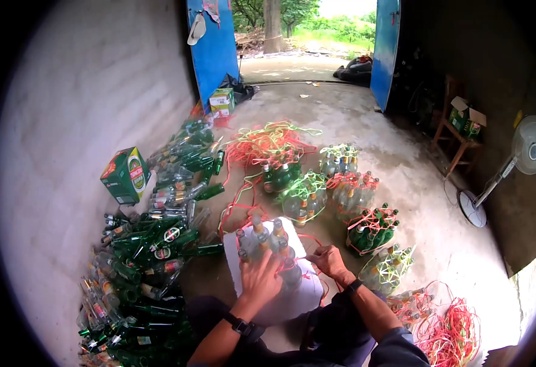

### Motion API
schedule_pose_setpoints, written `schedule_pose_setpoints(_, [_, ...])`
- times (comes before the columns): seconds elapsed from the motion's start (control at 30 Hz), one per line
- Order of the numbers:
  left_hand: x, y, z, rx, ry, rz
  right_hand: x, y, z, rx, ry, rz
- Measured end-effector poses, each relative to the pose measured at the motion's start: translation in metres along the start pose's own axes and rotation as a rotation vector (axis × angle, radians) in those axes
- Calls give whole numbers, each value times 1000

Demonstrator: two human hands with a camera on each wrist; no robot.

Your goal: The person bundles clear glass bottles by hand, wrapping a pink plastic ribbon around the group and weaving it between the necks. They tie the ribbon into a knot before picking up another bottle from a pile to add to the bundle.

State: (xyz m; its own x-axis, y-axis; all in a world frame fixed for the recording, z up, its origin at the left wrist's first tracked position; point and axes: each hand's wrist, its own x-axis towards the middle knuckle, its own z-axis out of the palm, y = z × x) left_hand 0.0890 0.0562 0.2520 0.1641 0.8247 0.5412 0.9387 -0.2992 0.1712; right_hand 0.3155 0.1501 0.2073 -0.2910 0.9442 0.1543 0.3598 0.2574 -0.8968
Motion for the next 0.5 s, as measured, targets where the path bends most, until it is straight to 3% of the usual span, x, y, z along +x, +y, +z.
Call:
schedule_pose_setpoints(0.17, [-2,-4,6,11,-27,-10,1,5,1,-112,25,-136])
schedule_pose_setpoints(0.23, [0,-3,7,9,-31,-12,-1,-19,-1,-175,115,-256])
schedule_pose_setpoints(0.27, [-1,-3,6,10,-33,-15,4,14,2,-251,73,-307])
schedule_pose_setpoints(0.3, [-1,-3,7,0,-30,-10,11,15,7,-321,117,-428])
schedule_pose_setpoints(0.33, [-2,-3,7,14,-36,-2,4,18,5,-261,126,-242])
schedule_pose_setpoints(0.43, [-4,-2,6,-5,-44,-2,2,-8,2,-222,157,-214])
schedule_pose_setpoints(0.5, [-1,-5,7,-15,-31,0,3,-22,-3,-343,124,-233])
